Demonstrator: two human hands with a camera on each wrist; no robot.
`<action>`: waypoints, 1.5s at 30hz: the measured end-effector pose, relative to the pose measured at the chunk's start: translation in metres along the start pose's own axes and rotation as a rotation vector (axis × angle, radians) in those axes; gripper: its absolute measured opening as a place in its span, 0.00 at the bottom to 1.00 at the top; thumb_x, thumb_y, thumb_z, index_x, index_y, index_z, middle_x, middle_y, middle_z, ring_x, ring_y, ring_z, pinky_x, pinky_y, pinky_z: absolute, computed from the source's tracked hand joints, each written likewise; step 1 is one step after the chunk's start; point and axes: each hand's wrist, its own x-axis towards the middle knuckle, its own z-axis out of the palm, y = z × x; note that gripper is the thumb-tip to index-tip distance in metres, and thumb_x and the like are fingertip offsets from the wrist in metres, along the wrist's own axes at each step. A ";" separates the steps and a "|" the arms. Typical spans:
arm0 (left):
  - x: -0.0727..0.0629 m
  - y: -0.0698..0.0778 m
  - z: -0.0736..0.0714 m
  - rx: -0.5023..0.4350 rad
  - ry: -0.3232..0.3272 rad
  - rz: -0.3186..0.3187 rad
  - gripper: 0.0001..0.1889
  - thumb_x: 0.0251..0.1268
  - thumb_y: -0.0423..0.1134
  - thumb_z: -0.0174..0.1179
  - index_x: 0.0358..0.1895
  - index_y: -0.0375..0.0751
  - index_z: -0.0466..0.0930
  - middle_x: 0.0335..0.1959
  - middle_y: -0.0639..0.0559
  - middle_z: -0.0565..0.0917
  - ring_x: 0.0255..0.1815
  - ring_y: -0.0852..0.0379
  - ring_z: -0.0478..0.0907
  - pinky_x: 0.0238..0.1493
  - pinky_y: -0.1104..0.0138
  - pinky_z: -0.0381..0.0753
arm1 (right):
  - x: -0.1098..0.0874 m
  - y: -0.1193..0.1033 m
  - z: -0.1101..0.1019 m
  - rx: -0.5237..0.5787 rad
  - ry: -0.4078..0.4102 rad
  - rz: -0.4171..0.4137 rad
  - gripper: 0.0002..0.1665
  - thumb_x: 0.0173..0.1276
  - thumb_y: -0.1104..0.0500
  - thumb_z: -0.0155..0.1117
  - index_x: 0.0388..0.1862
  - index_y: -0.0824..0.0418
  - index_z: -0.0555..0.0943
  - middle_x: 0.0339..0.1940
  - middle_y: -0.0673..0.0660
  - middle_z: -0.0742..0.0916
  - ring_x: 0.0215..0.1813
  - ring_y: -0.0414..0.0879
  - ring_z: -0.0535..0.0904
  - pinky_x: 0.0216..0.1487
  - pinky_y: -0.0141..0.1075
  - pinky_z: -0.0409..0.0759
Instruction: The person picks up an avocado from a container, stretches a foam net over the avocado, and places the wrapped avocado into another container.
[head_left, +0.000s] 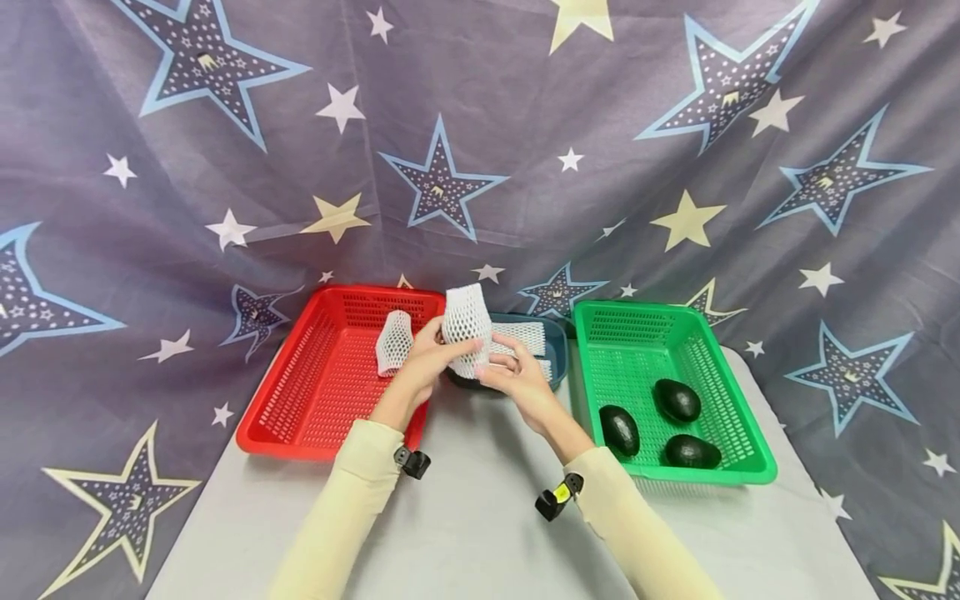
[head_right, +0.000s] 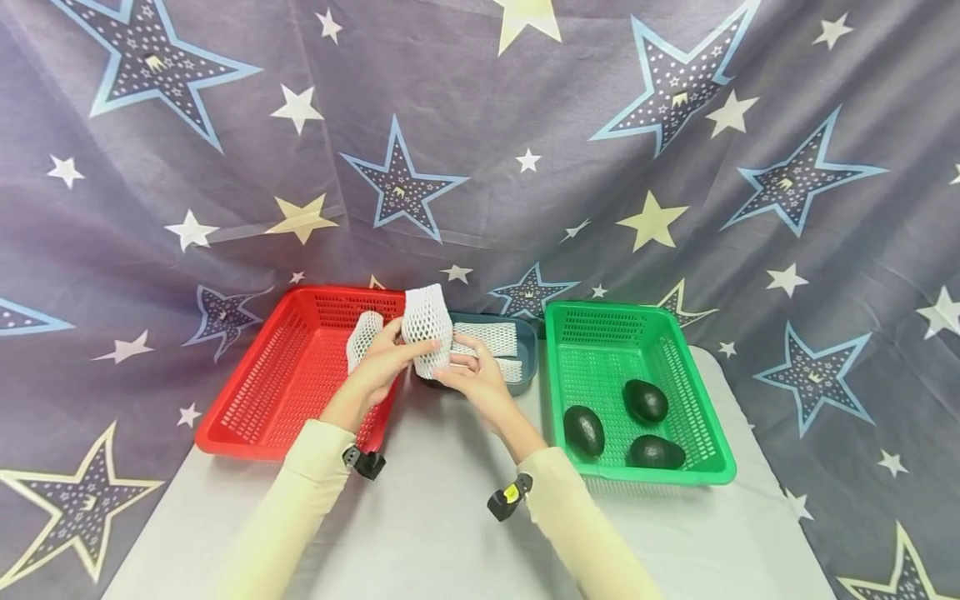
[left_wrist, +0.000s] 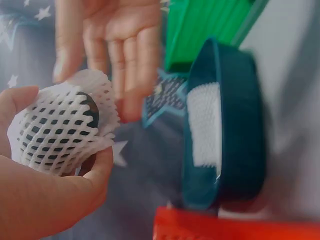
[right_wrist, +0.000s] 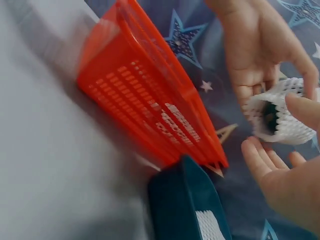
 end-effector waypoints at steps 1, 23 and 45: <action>0.001 0.004 -0.004 0.003 0.007 0.003 0.37 0.58 0.37 0.73 0.70 0.38 0.67 0.63 0.43 0.77 0.61 0.51 0.74 0.68 0.58 0.73 | 0.001 0.001 0.004 -0.004 -0.008 0.008 0.39 0.67 0.72 0.65 0.76 0.65 0.63 0.60 0.72 0.79 0.45 0.38 0.85 0.54 0.36 0.85; 0.037 0.027 -0.091 0.088 0.224 -0.029 0.41 0.60 0.33 0.69 0.77 0.40 0.60 0.69 0.40 0.71 0.60 0.51 0.72 0.71 0.55 0.73 | 0.017 0.053 0.062 -0.035 -0.025 0.252 0.30 0.65 0.74 0.66 0.65 0.77 0.71 0.47 0.73 0.87 0.36 0.50 0.89 0.55 0.54 0.84; 0.064 -0.018 -0.158 -0.040 0.388 -0.311 0.19 0.60 0.28 0.66 0.50 0.39 0.68 0.44 0.52 0.76 0.36 0.63 0.77 0.46 0.68 0.87 | 0.017 0.062 0.079 -0.037 0.003 0.260 0.21 0.63 0.78 0.64 0.56 0.78 0.75 0.45 0.75 0.87 0.27 0.41 0.85 0.49 0.50 0.87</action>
